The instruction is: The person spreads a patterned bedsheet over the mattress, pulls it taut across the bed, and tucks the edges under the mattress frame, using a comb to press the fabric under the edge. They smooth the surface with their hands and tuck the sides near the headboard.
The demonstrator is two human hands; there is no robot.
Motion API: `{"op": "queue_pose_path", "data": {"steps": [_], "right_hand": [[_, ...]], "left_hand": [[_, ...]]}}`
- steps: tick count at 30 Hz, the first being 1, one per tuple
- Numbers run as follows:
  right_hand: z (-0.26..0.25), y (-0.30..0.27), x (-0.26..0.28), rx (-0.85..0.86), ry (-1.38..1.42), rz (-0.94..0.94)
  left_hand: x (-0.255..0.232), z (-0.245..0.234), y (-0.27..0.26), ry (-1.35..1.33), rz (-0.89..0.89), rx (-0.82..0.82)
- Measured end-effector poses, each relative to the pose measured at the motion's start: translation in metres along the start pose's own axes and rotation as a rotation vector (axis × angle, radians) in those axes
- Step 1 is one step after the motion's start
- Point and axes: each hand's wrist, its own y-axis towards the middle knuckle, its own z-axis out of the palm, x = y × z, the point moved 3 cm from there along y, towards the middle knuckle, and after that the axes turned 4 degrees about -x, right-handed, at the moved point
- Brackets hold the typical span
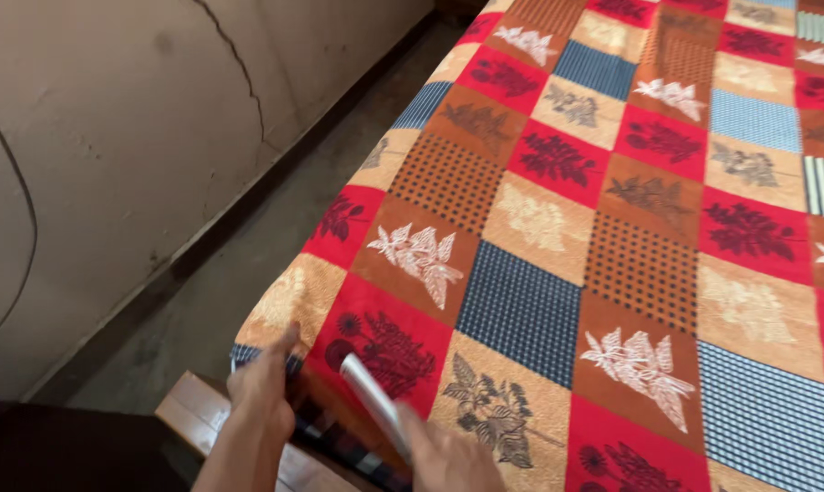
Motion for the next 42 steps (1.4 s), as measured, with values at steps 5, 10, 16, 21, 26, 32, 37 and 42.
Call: {"op": "queue_pose_path", "data": {"steps": [5,10,16,21,26,32,37,42], "right_hand": [[-0.064,0.07,-0.116,0.057,0.042,0.41],[-0.149,0.127,-0.164,-0.183,-0.288,0.437],[-0.102,0.124,-0.035,-0.114,-0.382,0.273],[-0.05,0.084,0.067,-0.081,0.059,-0.332],[-0.091,0.146,-0.001,-0.051,-0.219,-0.293],[-0.153,0.24,-0.133,-0.382,-0.309,0.203],[-0.082,0.208,-0.041,-0.311,-0.035,0.057],[-0.059,0.173,0.033,-0.037,0.473,-0.257]], "left_hand": [[-0.029,-0.006,0.018,0.19,0.173,-0.159],[-0.036,-0.031,0.045,0.352,0.366,-0.403],[-0.033,-0.038,0.049,0.616,0.45,-0.524],[-0.035,-0.033,0.037,0.835,0.495,-0.58],[-0.041,-0.026,0.031,0.872,0.458,-0.591],[-0.056,-0.012,0.025,1.039,0.511,-0.604],[-0.068,0.038,0.029,1.094,1.248,-0.488],[-0.062,0.133,0.052,1.018,1.006,-0.002]]}}
